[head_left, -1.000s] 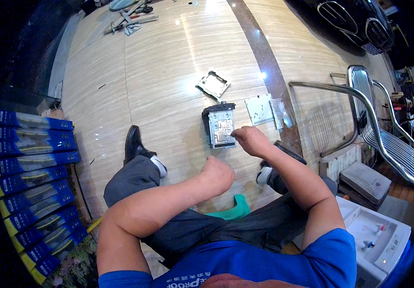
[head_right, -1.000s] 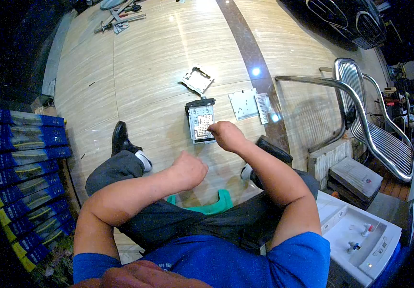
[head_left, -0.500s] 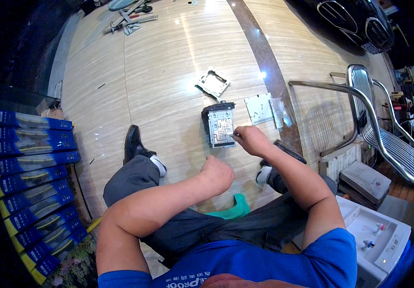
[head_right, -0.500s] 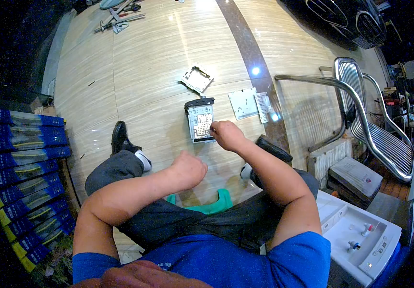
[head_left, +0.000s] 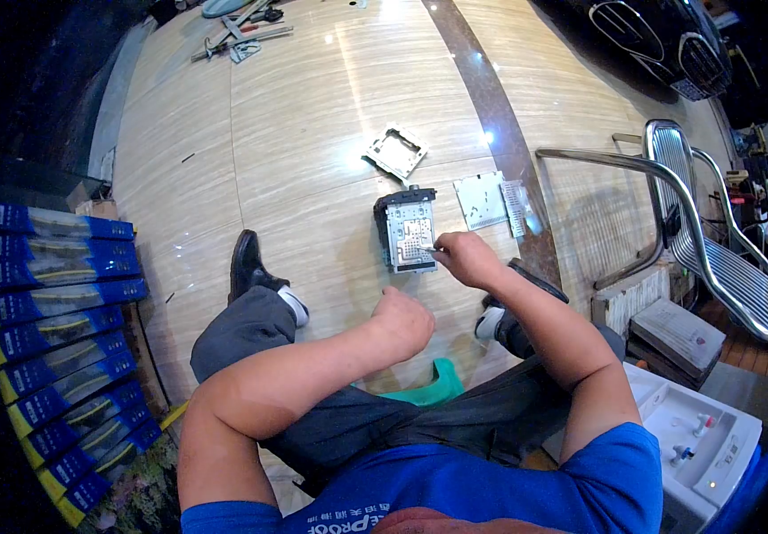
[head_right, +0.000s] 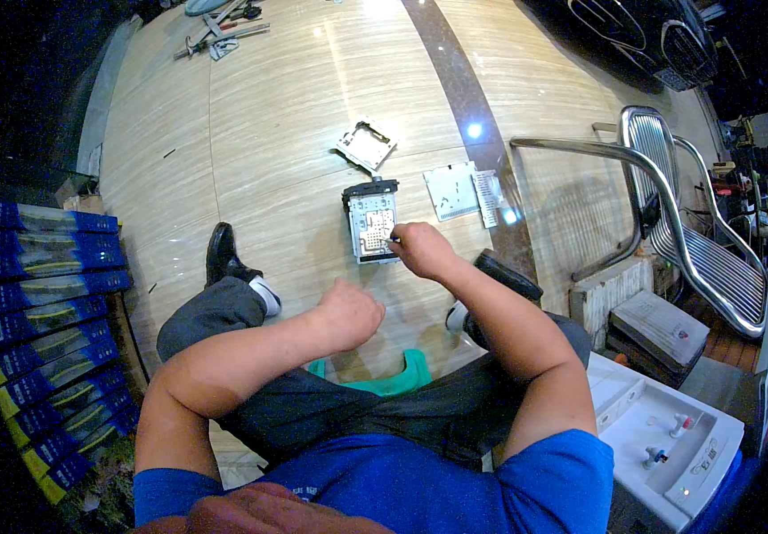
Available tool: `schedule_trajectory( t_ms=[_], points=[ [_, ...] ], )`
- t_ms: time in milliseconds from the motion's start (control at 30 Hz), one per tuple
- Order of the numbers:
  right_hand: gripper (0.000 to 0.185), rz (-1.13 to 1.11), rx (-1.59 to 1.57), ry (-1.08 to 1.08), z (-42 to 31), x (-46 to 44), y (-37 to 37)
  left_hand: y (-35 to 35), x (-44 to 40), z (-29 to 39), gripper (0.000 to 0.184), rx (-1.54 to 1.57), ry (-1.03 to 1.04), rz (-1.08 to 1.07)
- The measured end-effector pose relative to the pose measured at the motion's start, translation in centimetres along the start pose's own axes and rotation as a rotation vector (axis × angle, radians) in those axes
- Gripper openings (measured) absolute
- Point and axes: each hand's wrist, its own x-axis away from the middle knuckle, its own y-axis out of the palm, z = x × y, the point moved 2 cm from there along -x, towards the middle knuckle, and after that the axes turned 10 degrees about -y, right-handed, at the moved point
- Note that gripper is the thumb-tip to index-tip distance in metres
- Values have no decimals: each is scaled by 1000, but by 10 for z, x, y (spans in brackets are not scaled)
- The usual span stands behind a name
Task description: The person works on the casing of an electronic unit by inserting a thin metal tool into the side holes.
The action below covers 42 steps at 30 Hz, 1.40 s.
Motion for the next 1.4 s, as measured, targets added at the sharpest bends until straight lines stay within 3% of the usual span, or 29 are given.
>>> schedule_trajectory(
  t_ms=[167, 433, 567, 733, 1233, 1400],
  points=[
    [21, 68, -27, 11, 4, 1, 4, -1, 1, 0, 17, -3, -11, 7],
    [21, 103, 0, -174, 12, 0, 10, -1, 1, 0, 19, -10, 8, -1],
    [20, 99, -7, -172, 11, 0, 10, -4, 1, -1, 18, -3, 6, -3],
    [21, 2, 4, 38, 3, 1, 2, -4, 2, -1, 18, -26, 12, 6],
    [20, 42, -41, -126, 15, 1, 14, -2, 1, -1, 17, -8, 0, 0],
    [20, -5, 25, -12, 5, 1, 4, -6, 2, -1, 17, -8, 3, -20]
  ],
)
